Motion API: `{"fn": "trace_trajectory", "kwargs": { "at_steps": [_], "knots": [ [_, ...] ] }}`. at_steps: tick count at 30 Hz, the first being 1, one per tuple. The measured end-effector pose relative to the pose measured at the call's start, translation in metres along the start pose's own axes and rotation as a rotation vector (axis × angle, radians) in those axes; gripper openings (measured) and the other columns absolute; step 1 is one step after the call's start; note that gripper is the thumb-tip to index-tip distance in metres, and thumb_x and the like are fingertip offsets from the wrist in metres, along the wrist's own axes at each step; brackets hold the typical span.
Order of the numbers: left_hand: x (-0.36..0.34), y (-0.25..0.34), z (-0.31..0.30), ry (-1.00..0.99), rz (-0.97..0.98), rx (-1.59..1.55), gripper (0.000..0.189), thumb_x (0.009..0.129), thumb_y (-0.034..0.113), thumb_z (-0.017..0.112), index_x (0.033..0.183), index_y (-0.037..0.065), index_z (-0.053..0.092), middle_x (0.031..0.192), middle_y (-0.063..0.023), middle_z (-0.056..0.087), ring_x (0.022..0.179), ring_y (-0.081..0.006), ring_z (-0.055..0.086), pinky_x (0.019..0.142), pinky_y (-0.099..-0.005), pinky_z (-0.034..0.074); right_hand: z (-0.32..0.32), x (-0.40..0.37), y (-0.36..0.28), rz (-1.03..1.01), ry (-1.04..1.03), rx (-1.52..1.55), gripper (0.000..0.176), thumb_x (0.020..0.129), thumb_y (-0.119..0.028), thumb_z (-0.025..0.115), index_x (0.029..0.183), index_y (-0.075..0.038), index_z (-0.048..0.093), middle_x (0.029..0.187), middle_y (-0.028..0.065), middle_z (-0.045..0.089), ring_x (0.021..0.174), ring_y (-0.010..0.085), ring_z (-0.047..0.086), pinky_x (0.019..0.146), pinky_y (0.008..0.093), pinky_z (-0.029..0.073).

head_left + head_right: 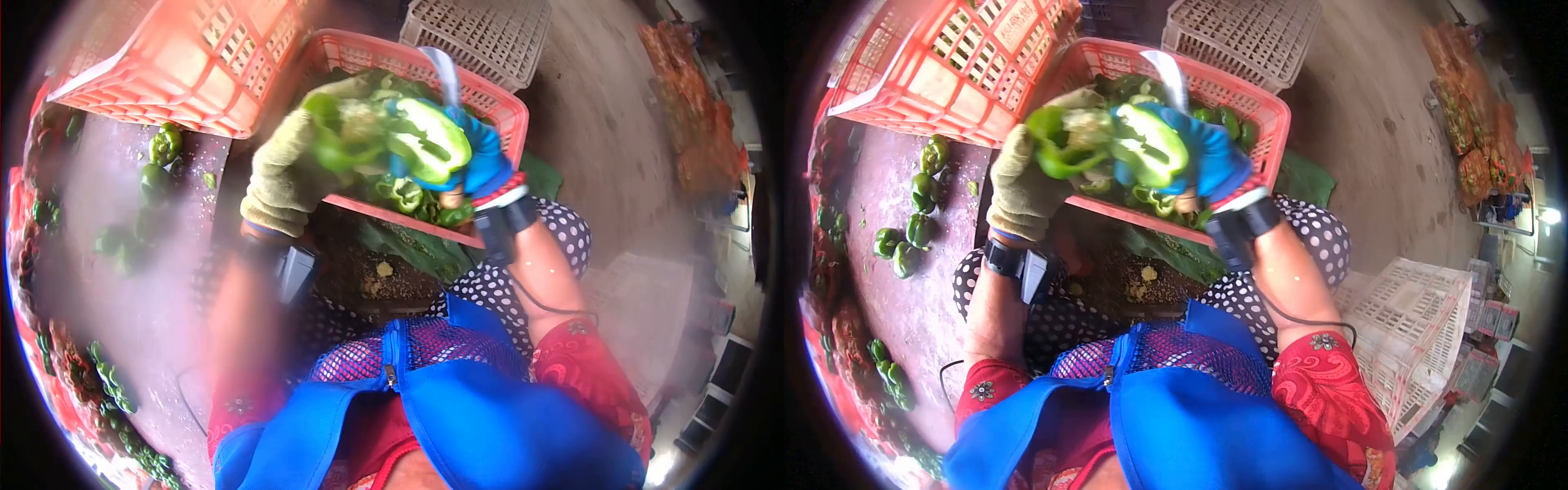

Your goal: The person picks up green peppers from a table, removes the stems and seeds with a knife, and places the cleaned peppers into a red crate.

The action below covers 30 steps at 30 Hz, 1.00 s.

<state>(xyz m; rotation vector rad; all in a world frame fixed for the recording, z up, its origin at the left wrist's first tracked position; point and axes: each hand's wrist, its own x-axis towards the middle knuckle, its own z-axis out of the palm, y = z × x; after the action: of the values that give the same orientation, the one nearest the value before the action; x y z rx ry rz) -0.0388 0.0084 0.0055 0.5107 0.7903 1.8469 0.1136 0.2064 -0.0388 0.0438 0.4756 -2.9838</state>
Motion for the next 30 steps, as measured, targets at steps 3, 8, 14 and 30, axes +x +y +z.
{"fn": "trace_trajectory", "kwargs": {
  "at_steps": [3, 8, 14, 30],
  "knots": [
    [0.008, 0.005, 0.022, 0.078, -0.243, 0.107, 0.07, 0.093, 0.047, 0.065, 0.141, -0.001, 0.047, 0.135, -0.0214, 0.057, 0.125, -0.0338, 0.057, 0.105, -0.0539, 0.047, -0.012, -0.017, -0.033, 0.087, 0.036, -0.288, 0.053, 0.096, -0.027, 0.066, 0.14, -0.002, 0.051, 0.128, 0.0128, 0.062, 0.109, 0.0247, 0.062, 0.085, 0.039, 0.054],
    [0.013, -0.026, 0.0, -0.058, -0.195, -0.255, 0.053, 0.1, 0.041, 0.056, 0.137, 0.003, 0.052, 0.134, -0.0181, 0.059, 0.123, -0.0339, 0.058, 0.106, -0.0539, 0.045, -0.002, -0.016, -0.015, 0.047, 0.237, -0.3, 0.043, 0.094, -0.027, 0.069, 0.132, -0.008, 0.058, 0.11, 0.0054, 0.064, 0.085, 0.0151, 0.062, 0.071, 0.0291, 0.052],
    [0.013, -0.039, 0.009, 0.294, -0.318, -0.123, 0.049, 0.101, 0.041, 0.057, 0.133, 0.005, 0.056, 0.121, -0.0109, 0.064, 0.108, -0.0248, 0.063, 0.086, -0.0456, 0.058, 0.035, 0.006, -0.005, 0.06, 0.74, -0.682, 0.028, 0.094, -0.035, 0.069, 0.108, -0.012, 0.068, 0.077, -0.0049, 0.058, 0.058, 0.0054, 0.049, 0.053, 0.0184, 0.042],
    [0.001, -0.004, -0.016, 0.158, 0.203, 0.604, 0.052, 0.088, 0.008, 0.065, 0.136, 0.001, 0.049, 0.132, -0.0143, 0.059, 0.119, -0.0241, 0.059, 0.098, -0.0392, 0.052, 0.002, 0.001, -0.025, -0.081, 0.726, -0.862, 0.052, 0.094, -0.044, 0.068, 0.133, -0.011, 0.057, 0.087, 0.0075, 0.067, 0.056, 0.0115, 0.055, 0.046, 0.023, 0.042]
  ]
}}
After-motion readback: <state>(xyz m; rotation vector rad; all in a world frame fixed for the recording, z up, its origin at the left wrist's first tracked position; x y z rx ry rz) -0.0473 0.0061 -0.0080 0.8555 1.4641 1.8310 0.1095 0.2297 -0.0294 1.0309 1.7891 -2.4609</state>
